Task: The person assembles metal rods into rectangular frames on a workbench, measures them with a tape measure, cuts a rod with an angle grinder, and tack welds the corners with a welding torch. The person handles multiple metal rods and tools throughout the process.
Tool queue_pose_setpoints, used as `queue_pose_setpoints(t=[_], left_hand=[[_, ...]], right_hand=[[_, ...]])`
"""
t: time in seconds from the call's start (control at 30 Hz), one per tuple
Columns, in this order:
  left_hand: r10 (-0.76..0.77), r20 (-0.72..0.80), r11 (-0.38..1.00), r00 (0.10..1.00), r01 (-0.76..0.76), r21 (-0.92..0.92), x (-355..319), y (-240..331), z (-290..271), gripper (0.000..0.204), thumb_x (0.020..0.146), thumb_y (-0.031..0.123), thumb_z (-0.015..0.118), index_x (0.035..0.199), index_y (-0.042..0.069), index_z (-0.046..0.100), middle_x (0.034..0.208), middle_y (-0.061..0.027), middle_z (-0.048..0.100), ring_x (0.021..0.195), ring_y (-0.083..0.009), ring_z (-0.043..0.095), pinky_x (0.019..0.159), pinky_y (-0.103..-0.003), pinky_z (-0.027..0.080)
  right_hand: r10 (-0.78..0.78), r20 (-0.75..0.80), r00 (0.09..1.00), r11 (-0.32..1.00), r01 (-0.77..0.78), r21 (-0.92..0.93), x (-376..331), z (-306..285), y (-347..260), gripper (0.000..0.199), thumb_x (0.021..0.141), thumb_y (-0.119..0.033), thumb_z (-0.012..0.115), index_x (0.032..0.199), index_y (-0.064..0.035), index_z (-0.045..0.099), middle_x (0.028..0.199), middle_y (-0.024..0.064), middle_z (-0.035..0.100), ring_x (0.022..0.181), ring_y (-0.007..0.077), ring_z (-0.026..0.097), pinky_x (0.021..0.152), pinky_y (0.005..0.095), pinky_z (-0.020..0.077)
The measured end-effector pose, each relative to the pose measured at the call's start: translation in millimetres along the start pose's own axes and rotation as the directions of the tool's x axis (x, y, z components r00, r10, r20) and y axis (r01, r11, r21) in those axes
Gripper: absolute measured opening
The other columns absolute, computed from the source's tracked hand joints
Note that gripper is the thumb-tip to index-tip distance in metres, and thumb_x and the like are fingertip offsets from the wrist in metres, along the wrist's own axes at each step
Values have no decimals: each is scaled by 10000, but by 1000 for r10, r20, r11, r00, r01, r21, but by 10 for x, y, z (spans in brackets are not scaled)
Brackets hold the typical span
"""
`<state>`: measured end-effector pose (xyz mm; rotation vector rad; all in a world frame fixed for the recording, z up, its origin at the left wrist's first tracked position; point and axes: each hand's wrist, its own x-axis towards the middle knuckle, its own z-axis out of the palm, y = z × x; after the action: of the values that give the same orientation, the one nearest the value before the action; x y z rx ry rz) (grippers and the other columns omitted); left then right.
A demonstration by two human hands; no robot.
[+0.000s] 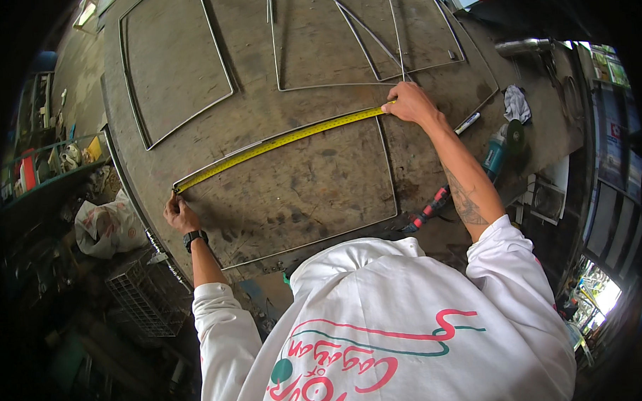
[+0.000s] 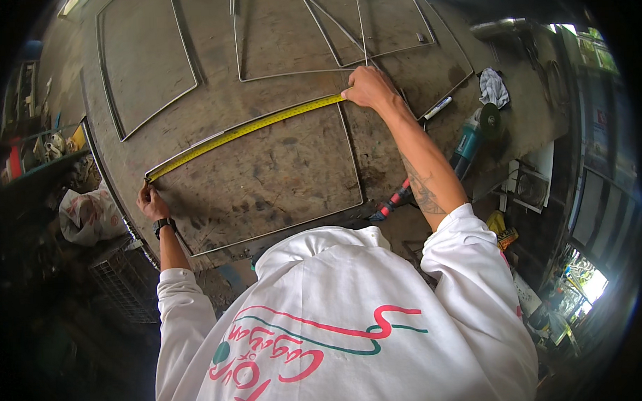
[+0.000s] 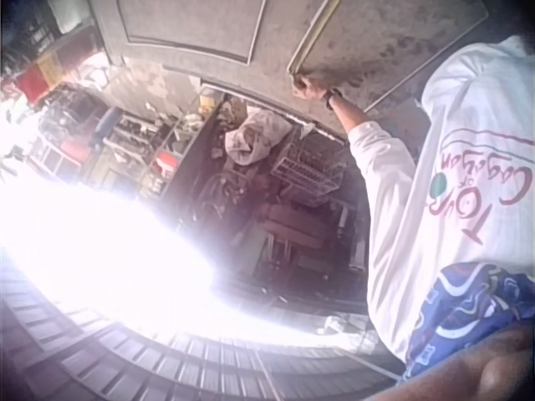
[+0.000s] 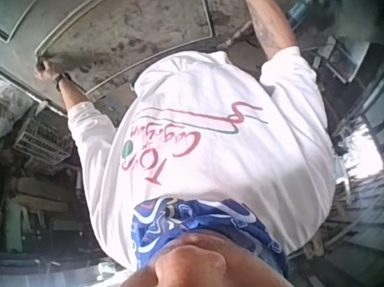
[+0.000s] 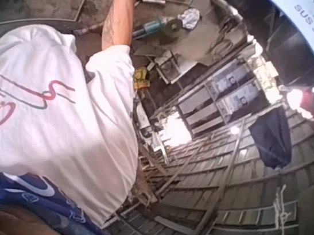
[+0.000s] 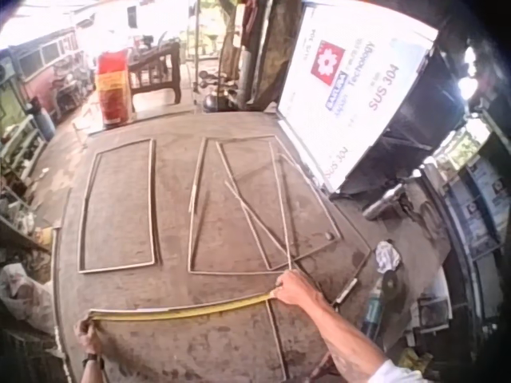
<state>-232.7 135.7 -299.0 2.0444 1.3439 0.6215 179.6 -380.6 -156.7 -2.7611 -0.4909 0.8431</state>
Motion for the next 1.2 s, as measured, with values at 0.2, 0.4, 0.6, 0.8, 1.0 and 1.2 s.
queue_pose_setpoints(t=[0.2,0.4,0.6,0.8,1.0,1.2], left_hand=[[-15,12,999,1000,14,46,12,51,-5,263,968,178,723,1216,108,775,1126,-107,604,958,-227,630,870,-379,508],[-1,8,998,1000,0,67,10,44,-29,280,961,185,730,1230,120,772,1116,-112,617,954,-241,631,867,-394,509],[17,44,1000,999,-16,-20,73,-93,23,252,967,191,724,1198,97,762,1091,-105,617,964,-238,625,880,-387,500],[-65,164,976,984,97,-193,225,-313,-75,230,989,121,704,1203,39,728,971,9,611,873,-118,557,787,-287,448],[-94,149,976,984,120,-179,173,-144,-94,212,1007,91,690,1209,36,723,923,42,621,816,-75,512,744,-246,410],[-127,115,979,985,143,-142,133,-79,-51,210,1013,79,680,1214,39,726,944,26,646,837,-82,537,767,-255,432]], right_hand=[[-69,-17,997,998,69,7,3,33,99,455,790,-407,878,1024,-26,800,1059,254,753,1059,396,720,935,459,560],[-142,-506,851,955,253,157,-391,125,113,610,848,-452,837,1285,-54,687,1279,141,657,1149,382,658,945,457,544],[134,-709,693,895,223,387,-901,765,51,210,880,-194,799,973,-40,691,919,81,669,862,244,678,764,371,536],[185,-549,815,831,169,530,-847,1354,73,177,842,-185,812,952,-101,701,868,37,664,774,226,661,728,391,496],[117,-596,795,879,196,435,-856,1361,107,124,860,-176,801,941,-136,714,856,0,633,766,223,633,731,399,457],[83,-645,760,900,220,375,-842,1404,144,119,866,-192,803,938,-136,728,858,-4,627,776,218,626,746,394,439]])
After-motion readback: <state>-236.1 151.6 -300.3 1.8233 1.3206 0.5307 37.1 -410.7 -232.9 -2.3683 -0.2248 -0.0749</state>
